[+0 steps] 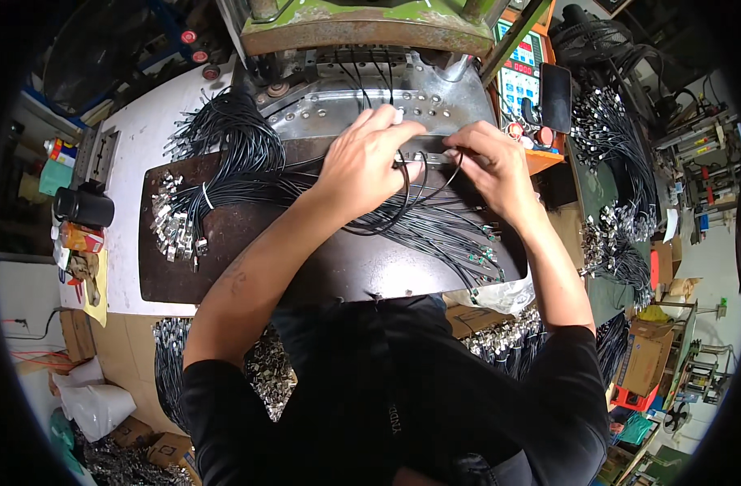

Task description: The person aligns cable ends into a machine mold, operates the press machine to mold the connections, and removes and arranges the finished cables.

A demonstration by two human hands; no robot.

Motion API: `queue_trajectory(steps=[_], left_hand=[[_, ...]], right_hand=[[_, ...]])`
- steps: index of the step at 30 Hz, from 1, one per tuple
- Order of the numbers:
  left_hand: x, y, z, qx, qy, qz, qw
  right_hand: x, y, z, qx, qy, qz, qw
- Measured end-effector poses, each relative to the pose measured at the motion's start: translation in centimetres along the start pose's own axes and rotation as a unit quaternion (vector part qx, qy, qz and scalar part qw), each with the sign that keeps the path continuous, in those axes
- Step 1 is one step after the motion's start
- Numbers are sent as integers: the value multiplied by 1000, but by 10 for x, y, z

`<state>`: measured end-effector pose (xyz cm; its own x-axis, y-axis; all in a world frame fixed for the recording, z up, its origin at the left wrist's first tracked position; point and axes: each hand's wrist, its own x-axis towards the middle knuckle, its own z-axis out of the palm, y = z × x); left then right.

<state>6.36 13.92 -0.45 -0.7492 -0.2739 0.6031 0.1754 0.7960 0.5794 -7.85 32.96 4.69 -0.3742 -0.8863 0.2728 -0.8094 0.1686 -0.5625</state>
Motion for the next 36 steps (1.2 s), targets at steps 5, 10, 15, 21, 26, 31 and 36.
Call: queue_trajectory(steps=[5,10,15,21,26,31,36], left_hand=[[6,-7,2,-2,-136,-12,991],[7,-1,1,28,-144,-26,989],[10,-14,-17,-218,-74,-93,969],[8,-40,-30,-274,-76,-257,924],[3,-42,-30,-148,-71,-153,974],[3,-43,-39,-164,-50,-145,974],[9,-51,-52,-211,-19,-219,952]], right_hand=[[3,13,7,49,-5,-93,994],[7,2,0,14,-35,-5,999],[18,2,0,33,-77,88,993],[21,4,8,44,-87,102,990],[19,12,17,5,-90,72,993],[15,-1,22,-166,-96,-34,981],[22,-1,18,-115,-102,-31,988]])
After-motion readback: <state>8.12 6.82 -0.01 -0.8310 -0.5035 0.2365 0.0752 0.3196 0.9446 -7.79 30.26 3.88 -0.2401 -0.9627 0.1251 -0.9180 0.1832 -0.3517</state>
